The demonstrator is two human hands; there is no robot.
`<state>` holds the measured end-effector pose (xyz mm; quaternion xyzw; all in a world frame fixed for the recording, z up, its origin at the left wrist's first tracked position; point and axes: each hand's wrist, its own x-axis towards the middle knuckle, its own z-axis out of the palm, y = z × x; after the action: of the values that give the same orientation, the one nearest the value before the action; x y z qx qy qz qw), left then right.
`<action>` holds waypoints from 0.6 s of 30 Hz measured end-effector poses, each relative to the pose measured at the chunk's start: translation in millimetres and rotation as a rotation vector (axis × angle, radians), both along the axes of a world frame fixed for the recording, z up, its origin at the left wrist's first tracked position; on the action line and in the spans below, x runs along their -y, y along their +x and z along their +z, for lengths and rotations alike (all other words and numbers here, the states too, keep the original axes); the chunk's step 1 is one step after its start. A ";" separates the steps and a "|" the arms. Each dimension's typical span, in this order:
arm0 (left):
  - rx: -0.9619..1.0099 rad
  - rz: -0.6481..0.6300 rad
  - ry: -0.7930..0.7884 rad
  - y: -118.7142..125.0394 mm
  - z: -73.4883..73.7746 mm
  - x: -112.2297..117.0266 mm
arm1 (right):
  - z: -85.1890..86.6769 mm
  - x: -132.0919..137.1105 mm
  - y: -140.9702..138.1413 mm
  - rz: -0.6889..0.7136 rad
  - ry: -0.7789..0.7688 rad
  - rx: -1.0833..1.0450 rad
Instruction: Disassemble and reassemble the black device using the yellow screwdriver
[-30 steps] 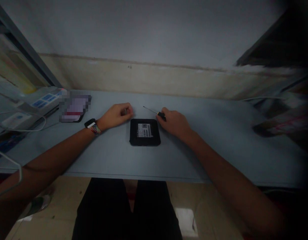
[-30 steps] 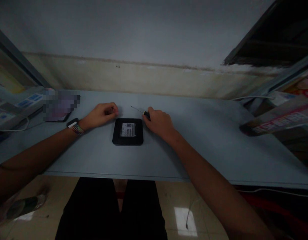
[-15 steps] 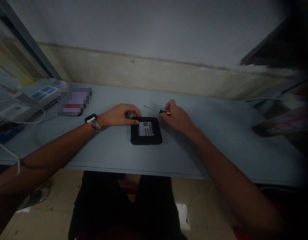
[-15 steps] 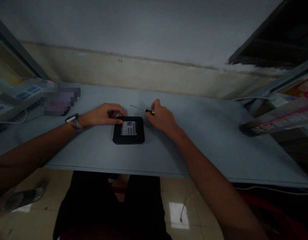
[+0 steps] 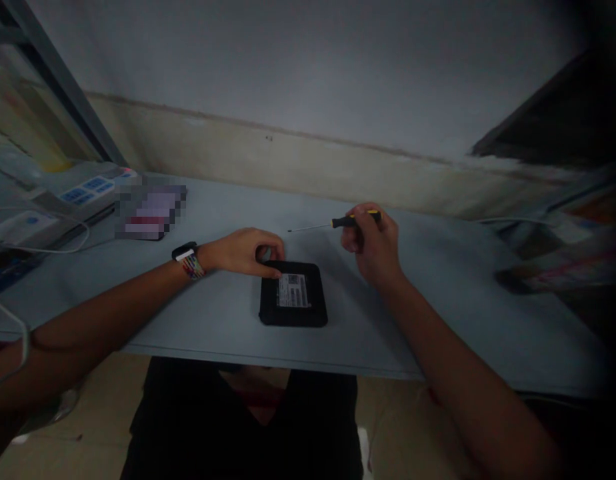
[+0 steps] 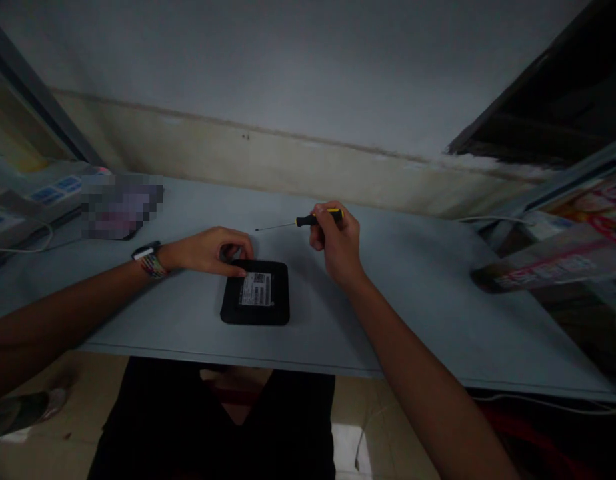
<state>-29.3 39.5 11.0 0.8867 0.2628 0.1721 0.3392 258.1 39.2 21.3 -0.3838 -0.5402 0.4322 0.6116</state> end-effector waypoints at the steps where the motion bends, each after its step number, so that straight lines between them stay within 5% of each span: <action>1: -0.004 0.002 -0.007 -0.1 0.0 -0.2 | 2.0 3.3 -1.8 0.011 0.019 -0.015; 18: 0.005 -0.017 -0.071 -1.9 -2.0 -5.3 | 11.8 38.0 -11.8 -0.004 0.243 0.457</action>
<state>-31.2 44.8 9.1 0.8759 0.2605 0.1620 0.3724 246.3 1.3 33.2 -0.3962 -0.7115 0.2649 0.5163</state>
